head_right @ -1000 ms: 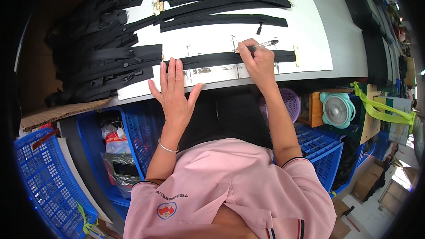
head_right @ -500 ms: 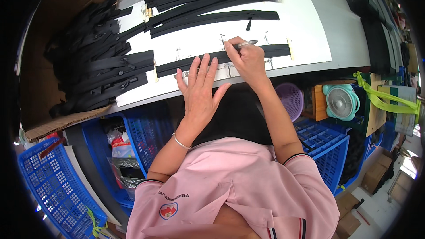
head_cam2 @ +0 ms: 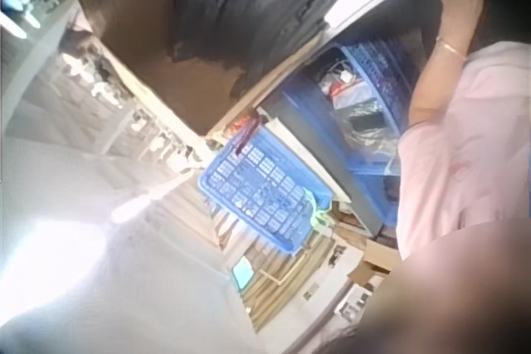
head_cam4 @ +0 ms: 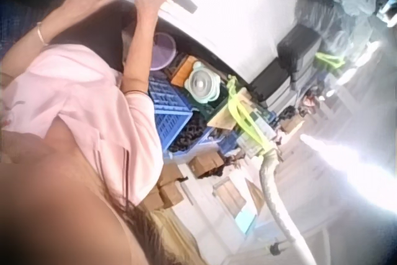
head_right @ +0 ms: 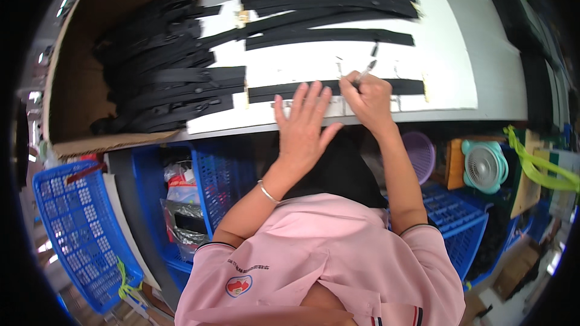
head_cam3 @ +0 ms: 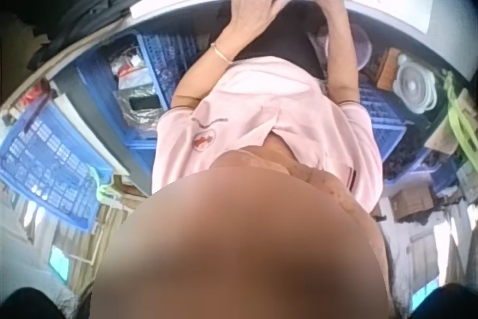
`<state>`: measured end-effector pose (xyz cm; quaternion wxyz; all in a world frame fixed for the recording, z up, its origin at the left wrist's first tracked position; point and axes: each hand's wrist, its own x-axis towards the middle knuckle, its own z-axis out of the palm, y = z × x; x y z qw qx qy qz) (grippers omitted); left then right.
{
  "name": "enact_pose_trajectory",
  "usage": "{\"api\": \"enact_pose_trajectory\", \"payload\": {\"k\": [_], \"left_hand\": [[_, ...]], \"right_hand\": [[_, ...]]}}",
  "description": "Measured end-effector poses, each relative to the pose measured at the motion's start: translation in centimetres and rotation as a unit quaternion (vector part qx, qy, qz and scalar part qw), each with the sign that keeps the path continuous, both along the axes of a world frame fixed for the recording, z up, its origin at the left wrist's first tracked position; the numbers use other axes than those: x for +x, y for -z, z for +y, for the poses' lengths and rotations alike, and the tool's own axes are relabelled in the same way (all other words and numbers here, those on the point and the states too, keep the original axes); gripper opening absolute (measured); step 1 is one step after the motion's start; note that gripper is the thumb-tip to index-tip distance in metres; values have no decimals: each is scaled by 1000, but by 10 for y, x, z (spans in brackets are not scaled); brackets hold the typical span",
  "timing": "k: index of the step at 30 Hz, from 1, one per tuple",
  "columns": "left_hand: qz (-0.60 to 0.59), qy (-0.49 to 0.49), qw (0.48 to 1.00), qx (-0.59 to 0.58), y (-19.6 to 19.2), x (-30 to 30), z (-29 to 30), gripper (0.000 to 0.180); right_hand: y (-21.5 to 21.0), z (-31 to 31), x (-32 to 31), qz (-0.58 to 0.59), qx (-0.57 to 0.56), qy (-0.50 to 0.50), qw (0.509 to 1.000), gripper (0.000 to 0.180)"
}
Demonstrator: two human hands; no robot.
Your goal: Marking and organizing black zipper strips at a workstation.
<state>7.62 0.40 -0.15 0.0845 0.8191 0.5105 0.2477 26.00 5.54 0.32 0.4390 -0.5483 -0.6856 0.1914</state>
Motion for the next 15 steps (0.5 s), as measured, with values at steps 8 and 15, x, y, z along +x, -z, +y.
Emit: {"api": "enact_pose_trajectory", "payload": {"k": [8,15], "left_hand": [[-14,12,1000,-10,-1,1,-3,74],[32,0,999,-16,-4,1,2,73]], "right_hand": [[-18,-20,56,226,-59,56,971,19],[2,-9,106,186,-91,112,972,20]]}}
